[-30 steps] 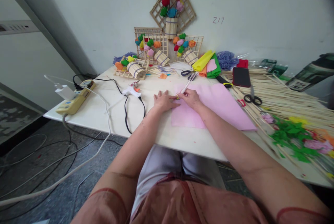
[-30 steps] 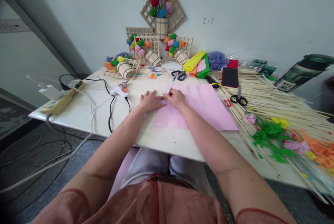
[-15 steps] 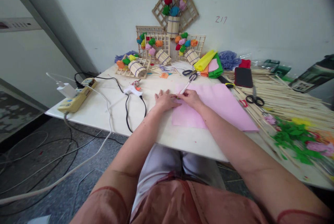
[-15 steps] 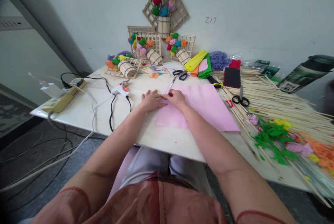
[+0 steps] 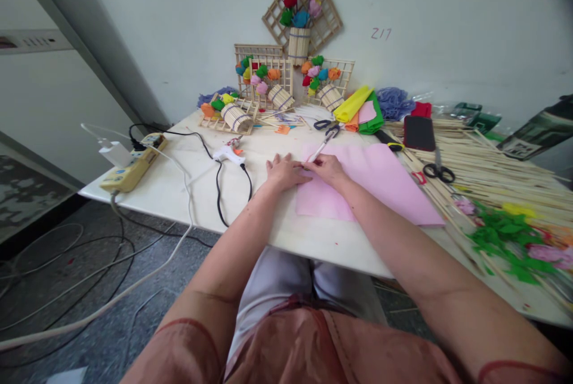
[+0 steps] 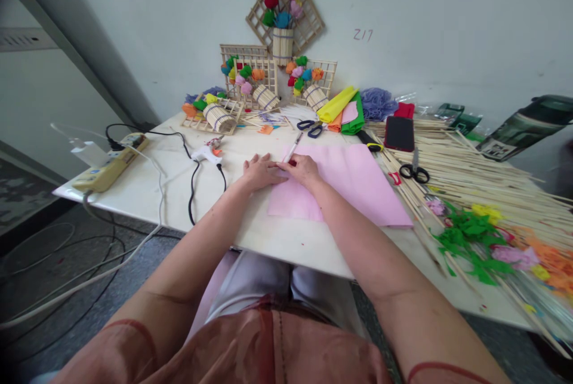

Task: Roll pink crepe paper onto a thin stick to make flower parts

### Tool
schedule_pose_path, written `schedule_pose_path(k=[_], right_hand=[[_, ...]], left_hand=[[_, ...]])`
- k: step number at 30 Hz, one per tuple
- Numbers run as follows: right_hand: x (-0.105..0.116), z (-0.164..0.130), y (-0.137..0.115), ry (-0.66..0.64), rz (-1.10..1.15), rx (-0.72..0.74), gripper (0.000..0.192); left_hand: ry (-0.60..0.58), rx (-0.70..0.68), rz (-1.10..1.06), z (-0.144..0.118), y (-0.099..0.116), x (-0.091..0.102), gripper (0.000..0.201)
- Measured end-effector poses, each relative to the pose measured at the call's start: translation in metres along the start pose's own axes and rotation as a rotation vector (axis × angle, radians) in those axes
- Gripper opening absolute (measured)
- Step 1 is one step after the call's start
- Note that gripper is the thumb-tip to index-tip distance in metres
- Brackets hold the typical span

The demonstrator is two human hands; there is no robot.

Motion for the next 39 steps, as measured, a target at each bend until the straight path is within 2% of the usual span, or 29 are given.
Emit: schedule_pose_path(k=[11,27,30,34,36,39], right_hand=[[0.001,0.000,-0.002,-0.006,-0.049,0.010,0.036],[0.000,0.000,0.001,-0.016,-0.021,0.013,0.031],[0.000,0.001,0.002,-0.005,0.039,0.006,0.029],[0.004,0.001,0.000,0.074,0.227,-0.009,0.027],[0.006,0.000,-0.005,0.075,0.271,0.018,0.024],[0.010,-0.001,-0.012,0.017,0.174,0.101,0.018]], left_hand=[[-0.009,-0.005,-0.008,-0.002,0.000,0.001,0.067],[-0.006,-0.006,-0.013,0.000,0.000,0.000,0.066],[-0.005,-0.007,-0.010,0.000,0.000,0.001,0.065],[-0.002,-0.015,0.003,-0.002,0.001,0.002,0.063],[-0.005,-0.015,0.011,-0.003,0.002,0.003,0.062],[-0.010,-0.008,0.021,-0.004,0.002,0.003,0.062]])
Point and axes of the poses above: each hand's wrist, its own z-axis towards the middle knuckle, its own x-axis out of the back of the hand, y = z × x, the point moved 4 cm from there along z, towards the middle knuckle, and after that the axes turned 6 degrees about x, right-handed, at the moved point
